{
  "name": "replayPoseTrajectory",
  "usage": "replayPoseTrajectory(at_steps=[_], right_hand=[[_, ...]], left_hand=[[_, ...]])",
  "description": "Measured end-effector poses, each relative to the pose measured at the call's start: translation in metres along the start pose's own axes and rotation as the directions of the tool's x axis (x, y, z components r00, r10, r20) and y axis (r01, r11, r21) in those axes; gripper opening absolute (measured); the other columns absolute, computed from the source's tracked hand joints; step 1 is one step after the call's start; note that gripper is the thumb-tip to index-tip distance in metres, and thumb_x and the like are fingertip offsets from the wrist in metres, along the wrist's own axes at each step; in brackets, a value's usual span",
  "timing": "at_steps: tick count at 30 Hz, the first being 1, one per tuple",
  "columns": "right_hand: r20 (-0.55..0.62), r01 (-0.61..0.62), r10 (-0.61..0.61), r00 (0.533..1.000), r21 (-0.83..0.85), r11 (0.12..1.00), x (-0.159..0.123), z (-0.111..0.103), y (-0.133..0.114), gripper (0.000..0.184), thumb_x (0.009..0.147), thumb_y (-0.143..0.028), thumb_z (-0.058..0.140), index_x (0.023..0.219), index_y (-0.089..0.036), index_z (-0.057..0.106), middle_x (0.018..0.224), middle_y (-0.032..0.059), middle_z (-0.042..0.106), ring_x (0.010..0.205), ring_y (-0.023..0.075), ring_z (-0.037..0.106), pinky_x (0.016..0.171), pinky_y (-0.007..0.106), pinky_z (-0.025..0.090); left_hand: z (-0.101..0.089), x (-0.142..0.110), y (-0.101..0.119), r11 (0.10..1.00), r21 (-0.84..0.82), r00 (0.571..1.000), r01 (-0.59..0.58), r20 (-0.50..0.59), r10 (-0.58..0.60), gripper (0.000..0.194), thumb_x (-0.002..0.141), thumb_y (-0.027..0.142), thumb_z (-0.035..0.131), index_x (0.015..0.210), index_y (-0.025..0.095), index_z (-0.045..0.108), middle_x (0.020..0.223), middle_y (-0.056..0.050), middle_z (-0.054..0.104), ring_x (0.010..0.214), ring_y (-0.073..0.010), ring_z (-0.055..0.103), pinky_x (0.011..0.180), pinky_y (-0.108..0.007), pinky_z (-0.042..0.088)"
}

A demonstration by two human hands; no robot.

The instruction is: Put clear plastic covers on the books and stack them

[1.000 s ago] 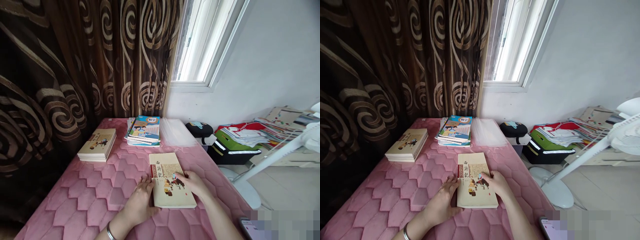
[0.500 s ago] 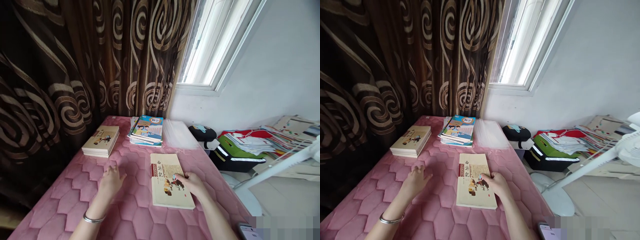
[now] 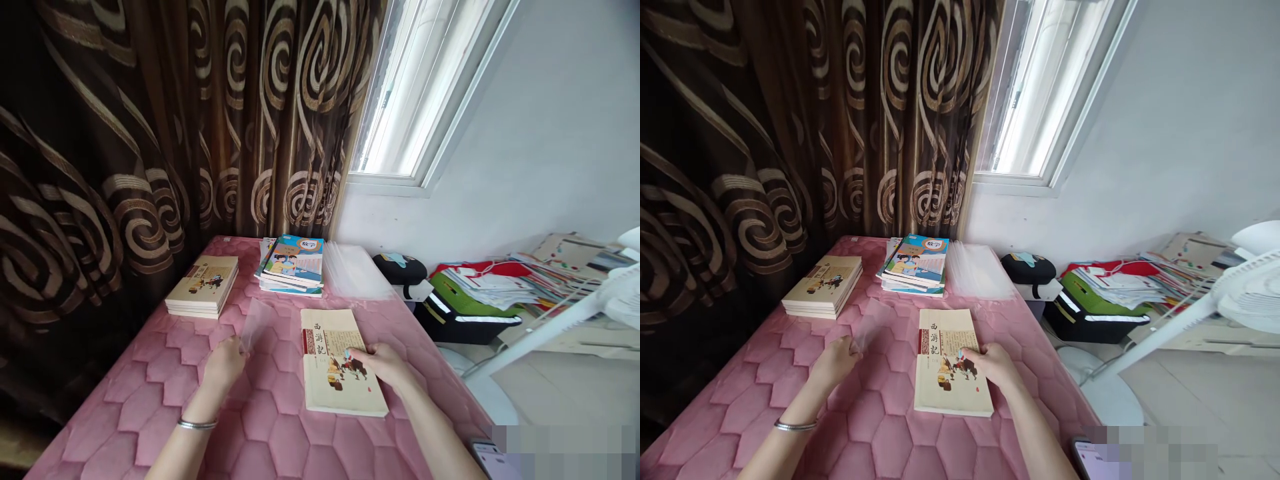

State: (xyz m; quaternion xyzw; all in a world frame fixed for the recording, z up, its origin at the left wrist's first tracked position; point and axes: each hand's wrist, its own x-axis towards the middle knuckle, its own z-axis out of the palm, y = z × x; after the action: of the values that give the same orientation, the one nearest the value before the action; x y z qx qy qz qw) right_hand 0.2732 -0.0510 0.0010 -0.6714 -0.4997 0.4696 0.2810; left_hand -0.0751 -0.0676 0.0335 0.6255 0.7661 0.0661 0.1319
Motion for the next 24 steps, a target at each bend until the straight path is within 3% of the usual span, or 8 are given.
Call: replayPoseTrajectory(at_steps=[3,9,11,14,17,19,21,24], right_hand=[[-0.025,0.045,-0.045,0.999,-0.013,0.999,-0.018,0.005,0.006,0.033,0.067,-0.047,0.070,0.074,-0.015,0.067,0.077,0.0091,0.074,0.074,0.0238,0.070,0.058,0.025,0.050],[-0.383,0.056,-0.128,0.915,-0.193,0.980,-0.055,0.029,0.029,0.044,0.059,-0.056,0.071,0.078,-0.020,0.055,0.076,0.0082,0.072,0.075,0.0278,0.069,0.058,0.030,0.050],[-0.387,0.094,-0.206,0.899,-0.291,0.952,-0.063,0.031,0.028,0.041,0.067,-0.058,0.064,0.077,-0.021,0.052,0.076,0.0087,0.071,0.077,0.0273,0.069,0.062,0.031,0.050],[-0.266,0.193,-0.368,0.891,-0.513,0.837,-0.073,0.020,0.024,0.030,0.087,-0.049,0.044,0.081,-0.021,0.052,0.076,0.0062,0.070,0.075,0.0227,0.068,0.061,0.029,0.050],[-0.061,0.325,-0.591,0.804,-0.787,0.524,-0.077,-0.002,0.026,0.024,0.093,-0.033,0.038,0.100,-0.020,0.057,0.090,0.0077,0.071,0.080,0.0215,0.068,0.061,0.029,0.051],[0.194,0.472,-0.728,0.657,-0.860,0.196,-0.076,-0.016,0.028,0.032,0.091,-0.019,0.038,0.119,-0.019,0.054,0.114,0.0106,0.066,0.100,0.0221,0.064,0.073,0.031,0.054],[0.454,0.584,-0.750,0.481,-0.804,-0.112,-0.073,-0.026,0.028,0.047,0.088,-0.007,0.036,0.133,-0.018,0.046,0.134,0.0102,0.055,0.120,0.0220,0.054,0.087,0.033,0.052],[0.678,0.654,-0.673,0.297,-0.658,-0.374,-0.066,-0.030,0.020,0.050,0.088,-0.003,0.035,0.137,-0.015,0.043,0.140,0.0109,0.049,0.131,0.0229,0.043,0.099,0.037,0.047]], left_hand=[[-0.011,0.006,0.002,0.998,-0.054,0.999,-0.028,-0.031,0.026,0.011,0.083,0.021,0.050,0.083,0.016,0.060,0.092,-0.011,0.071,0.092,-0.0209,0.066,0.069,-0.025,0.043],[-0.026,0.022,0.019,0.998,0.011,0.990,-0.068,-0.126,0.069,0.019,0.085,0.020,0.045,0.089,0.016,0.062,0.095,-0.012,0.071,0.092,-0.0233,0.066,0.070,-0.028,0.045],[-0.026,0.026,0.021,0.997,0.045,0.990,-0.059,-0.122,0.064,0.020,0.085,0.020,0.044,0.092,0.015,0.062,0.097,-0.014,0.070,0.094,-0.0243,0.066,0.070,-0.029,0.045],[-0.022,0.029,0.017,0.996,0.061,0.992,-0.059,-0.112,0.066,0.022,0.086,0.020,0.043,0.093,0.014,0.062,0.096,-0.015,0.070,0.093,-0.0240,0.066,0.072,-0.029,0.046],[-0.016,0.027,0.011,0.996,0.060,0.992,-0.067,-0.107,0.073,0.022,0.087,0.020,0.042,0.091,0.014,0.063,0.094,-0.013,0.070,0.092,-0.0230,0.067,0.073,-0.028,0.046],[-0.011,0.026,0.008,0.996,0.051,0.990,-0.077,-0.112,0.083,0.021,0.086,0.022,0.044,0.090,0.015,0.064,0.093,-0.013,0.070,0.092,-0.0230,0.067,0.073,-0.028,0.046],[-0.007,0.024,0.006,0.995,0.033,0.986,-0.099,-0.132,0.102,0.019,0.084,0.021,0.047,0.089,0.016,0.064,0.093,-0.012,0.070,0.091,-0.0234,0.066,0.073,-0.029,0.046],[-0.003,0.023,0.006,0.992,0.011,0.979,-0.127,-0.161,0.127,0.017,0.082,0.018,0.048,0.086,0.016,0.065,0.091,-0.012,0.071,0.090,-0.0230,0.066,0.073,-0.028,0.046]])
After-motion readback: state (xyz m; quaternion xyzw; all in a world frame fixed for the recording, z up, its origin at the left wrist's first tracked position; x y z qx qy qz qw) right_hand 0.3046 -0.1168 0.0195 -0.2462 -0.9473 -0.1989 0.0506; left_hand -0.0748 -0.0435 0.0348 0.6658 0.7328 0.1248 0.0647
